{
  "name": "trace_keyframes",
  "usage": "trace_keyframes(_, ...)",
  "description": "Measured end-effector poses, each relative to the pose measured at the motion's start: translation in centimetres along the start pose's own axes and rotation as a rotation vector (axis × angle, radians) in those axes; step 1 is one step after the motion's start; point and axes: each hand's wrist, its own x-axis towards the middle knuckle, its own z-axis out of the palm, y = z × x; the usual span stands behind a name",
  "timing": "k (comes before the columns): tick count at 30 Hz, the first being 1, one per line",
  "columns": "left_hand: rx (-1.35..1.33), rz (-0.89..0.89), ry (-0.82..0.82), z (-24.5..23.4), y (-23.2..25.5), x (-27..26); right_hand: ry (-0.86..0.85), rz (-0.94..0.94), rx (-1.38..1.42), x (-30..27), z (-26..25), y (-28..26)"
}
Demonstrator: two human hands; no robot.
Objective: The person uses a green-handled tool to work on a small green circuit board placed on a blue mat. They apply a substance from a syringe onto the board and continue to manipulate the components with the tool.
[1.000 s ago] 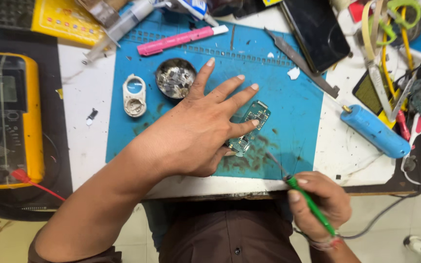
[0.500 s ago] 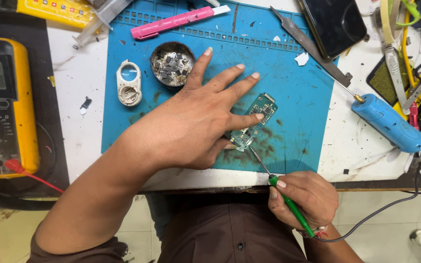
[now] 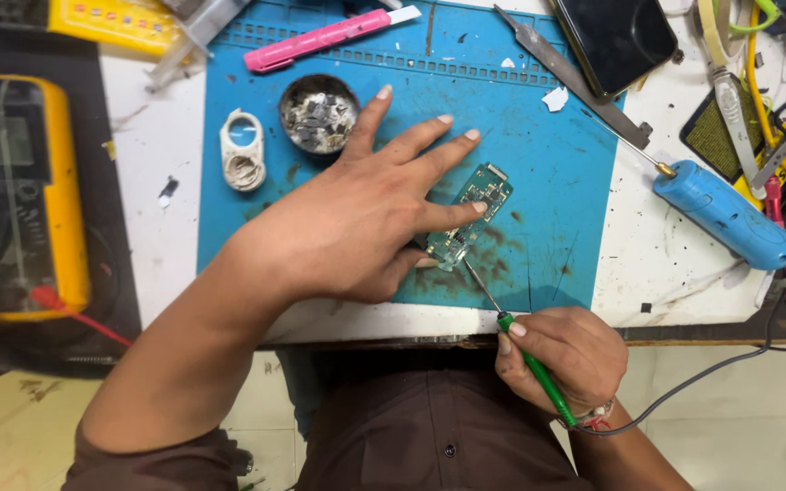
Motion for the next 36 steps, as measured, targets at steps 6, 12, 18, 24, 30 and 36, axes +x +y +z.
trace_keyframes(6,0.059,-0.058,0.168,0.0,2.9,-1.9,0.020,-0.005,0.020,0.3,-0.3,-0.2)
trace_keyframes(12,-0.046,-0.342,0.633,6.6,8.3,-5.1,0.090,-0.011,0.092,-0.2,-0.3,-0.1)
trace_keyframes(18,0.179,-0.360,0.748,12.0,9.9,-5.0,0.064,-0.063,0.103,-0.4,-0.4,0.2)
trace_keyframes(24,0.370,-0.416,0.725,11.8,10.1,-4.5,0.082,-0.066,0.118,-0.1,-0.5,-0.2)
trace_keyframes(30,0.388,-0.520,0.797,12.3,10.1,-4.3,0.036,-0.025,0.109,-0.1,-0.6,-0.6)
trace_keyframes(36,0.401,-0.471,0.781,12.6,9.7,-4.6,0.033,-0.066,0.049,0.0,-0.2,-0.6)
